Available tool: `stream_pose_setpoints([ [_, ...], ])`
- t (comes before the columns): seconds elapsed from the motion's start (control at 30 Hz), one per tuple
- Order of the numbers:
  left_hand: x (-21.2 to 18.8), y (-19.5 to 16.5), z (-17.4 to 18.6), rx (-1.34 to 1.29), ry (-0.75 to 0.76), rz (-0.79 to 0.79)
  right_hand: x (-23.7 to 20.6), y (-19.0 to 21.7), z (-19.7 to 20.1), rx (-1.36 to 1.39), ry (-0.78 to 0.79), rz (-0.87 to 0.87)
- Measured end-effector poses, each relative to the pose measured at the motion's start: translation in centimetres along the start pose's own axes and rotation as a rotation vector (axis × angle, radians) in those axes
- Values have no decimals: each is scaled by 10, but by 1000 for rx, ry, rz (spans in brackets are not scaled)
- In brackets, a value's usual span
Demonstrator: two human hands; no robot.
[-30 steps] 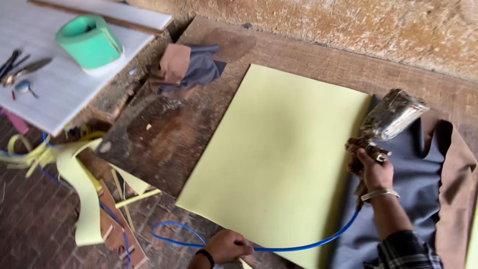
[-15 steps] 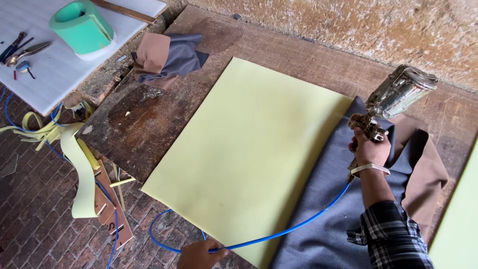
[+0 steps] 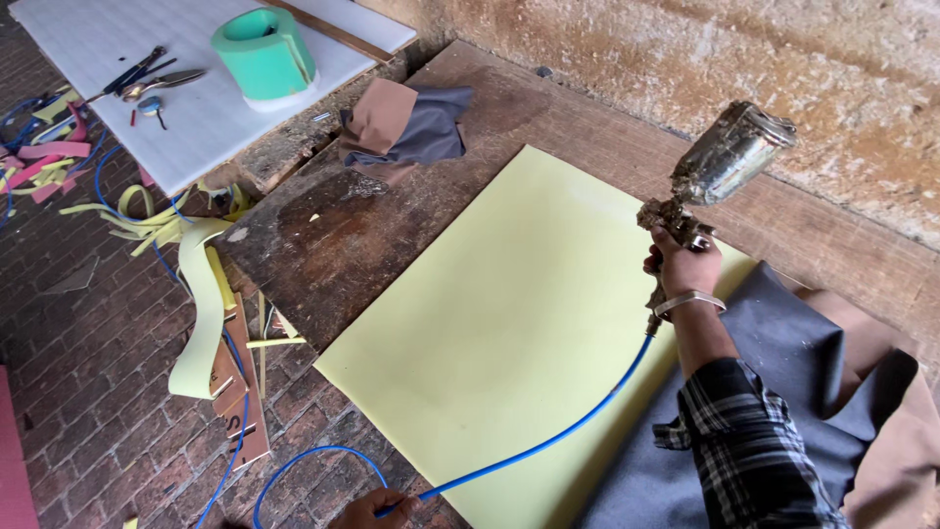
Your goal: The person cuts a yellow foam sheet using a straightedge and knife, then sprays adhesive onto the foam and layers a dark fabric and a brown sheet on top. The person smooths the layers and trims excess material, repeating the process to assemble multiple laminated pieces.
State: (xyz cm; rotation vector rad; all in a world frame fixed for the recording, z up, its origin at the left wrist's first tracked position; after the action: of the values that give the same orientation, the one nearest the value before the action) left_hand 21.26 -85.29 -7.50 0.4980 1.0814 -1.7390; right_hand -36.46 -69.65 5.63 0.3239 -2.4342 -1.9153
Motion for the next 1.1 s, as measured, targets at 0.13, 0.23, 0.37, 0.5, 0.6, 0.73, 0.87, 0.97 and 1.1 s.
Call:
stream_pose_setpoints([
  [0.13,-11,14,10,-27,-322,134,-9,1,-59,-9,22,29],
  [0.23,-28,24,19,28,-433,135,-24,-2,-87,-7,77,8],
  [0.37,-55,39,23,-9,-540,152,-69,-12,-95,-87,182,-52],
  [0.5,-82,68,43,63,-604,191,-139,-30,-104,-163,302,-203],
  [0.6,-96,90,49,42,-615,235,-197,-44,-107,-167,412,-316],
  [0.73,-111,124,52,40,-678,253,-269,-61,-124,-137,560,-404],
  [0.87,-123,144,49,82,-687,220,-320,-67,-133,-185,652,-380],
  [0.97,-132,153,45,84,-670,181,-346,-72,-115,-202,697,-375],
  [1.1,-133,149,25,4,-556,131,-375,-82,-44,-201,685,-403],
])
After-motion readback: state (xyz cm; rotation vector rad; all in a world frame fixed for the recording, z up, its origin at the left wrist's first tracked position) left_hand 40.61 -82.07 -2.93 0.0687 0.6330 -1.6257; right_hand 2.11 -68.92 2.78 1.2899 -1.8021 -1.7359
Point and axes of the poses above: each hand's wrist, its own x-axis towards the middle knuckle, its own z-axis out of the back of the hand, y = z × x, the point moved 1 cm from there along x, towards the middle knuckle, and after that the axes turned 9 degrees about x, right-handed, at the moved point
